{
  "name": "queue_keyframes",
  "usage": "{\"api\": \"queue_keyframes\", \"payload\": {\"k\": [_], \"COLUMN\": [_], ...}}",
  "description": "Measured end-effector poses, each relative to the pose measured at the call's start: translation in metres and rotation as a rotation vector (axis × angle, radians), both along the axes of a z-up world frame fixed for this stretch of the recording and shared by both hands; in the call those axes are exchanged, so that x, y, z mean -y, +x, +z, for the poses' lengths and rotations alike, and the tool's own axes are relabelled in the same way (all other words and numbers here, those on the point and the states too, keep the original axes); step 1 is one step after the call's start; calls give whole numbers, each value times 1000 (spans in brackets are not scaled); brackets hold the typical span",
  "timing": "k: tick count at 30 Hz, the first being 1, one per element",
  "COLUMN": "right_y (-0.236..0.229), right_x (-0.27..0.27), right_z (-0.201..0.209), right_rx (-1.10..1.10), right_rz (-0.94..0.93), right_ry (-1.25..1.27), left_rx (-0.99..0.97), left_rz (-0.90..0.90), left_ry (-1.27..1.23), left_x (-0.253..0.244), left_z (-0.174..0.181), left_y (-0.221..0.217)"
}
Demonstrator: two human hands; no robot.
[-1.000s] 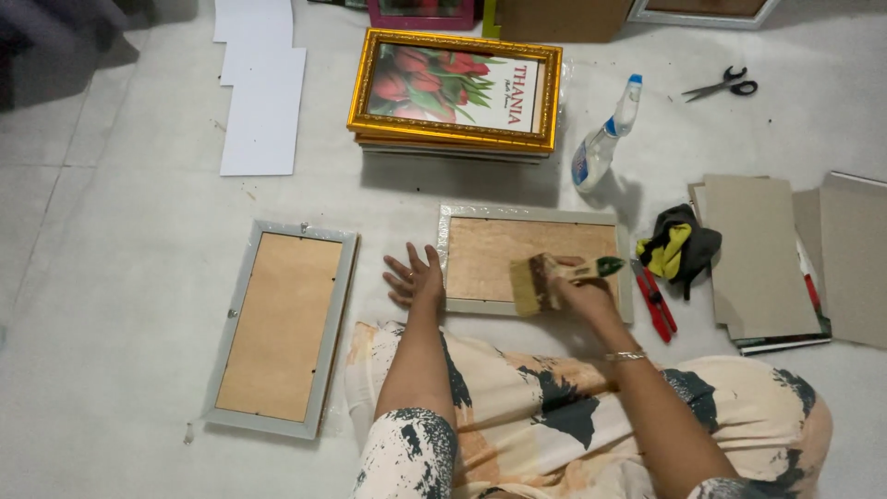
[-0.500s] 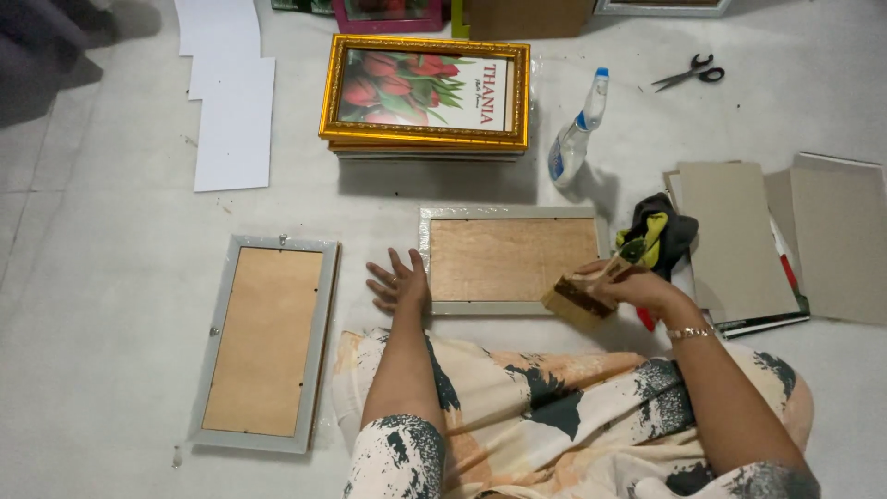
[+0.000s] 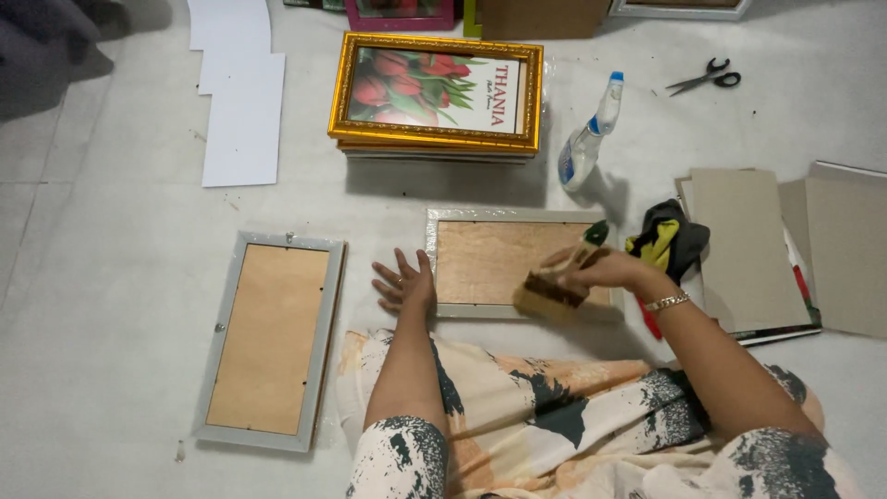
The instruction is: Cleaning a picture frame and applying adhesive to a backing board to assemble the frame.
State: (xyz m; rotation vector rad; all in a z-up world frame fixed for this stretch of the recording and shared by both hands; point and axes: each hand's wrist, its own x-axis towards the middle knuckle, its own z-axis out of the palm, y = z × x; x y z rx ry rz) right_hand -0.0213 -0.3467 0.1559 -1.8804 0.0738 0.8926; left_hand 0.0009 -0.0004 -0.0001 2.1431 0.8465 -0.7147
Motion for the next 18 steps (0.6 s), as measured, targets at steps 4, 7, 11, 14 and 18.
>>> {"api": "queue_keyframes", "payload": {"k": [4, 7, 11, 14, 18], "right_y": [26, 40, 26, 6, 1], "right_x": [20, 25, -1, -51, -69], "right_z": [-30, -4, 12, 38, -2], "right_rx": [-12, 77, 504, 332, 165], "right_rz": [57, -160, -365, -147, 130], "right_ry": [11, -428, -468, -141, -39], "left_rx": [0, 12, 3, 0, 17], "left_rz": [13, 15, 16, 10, 4], "left_ry": [3, 7, 13, 7, 0], "left_x": [1, 2, 3, 2, 3], "left_z": [1, 0, 3, 1, 10], "left_y": [0, -3, 1, -2, -5]}}
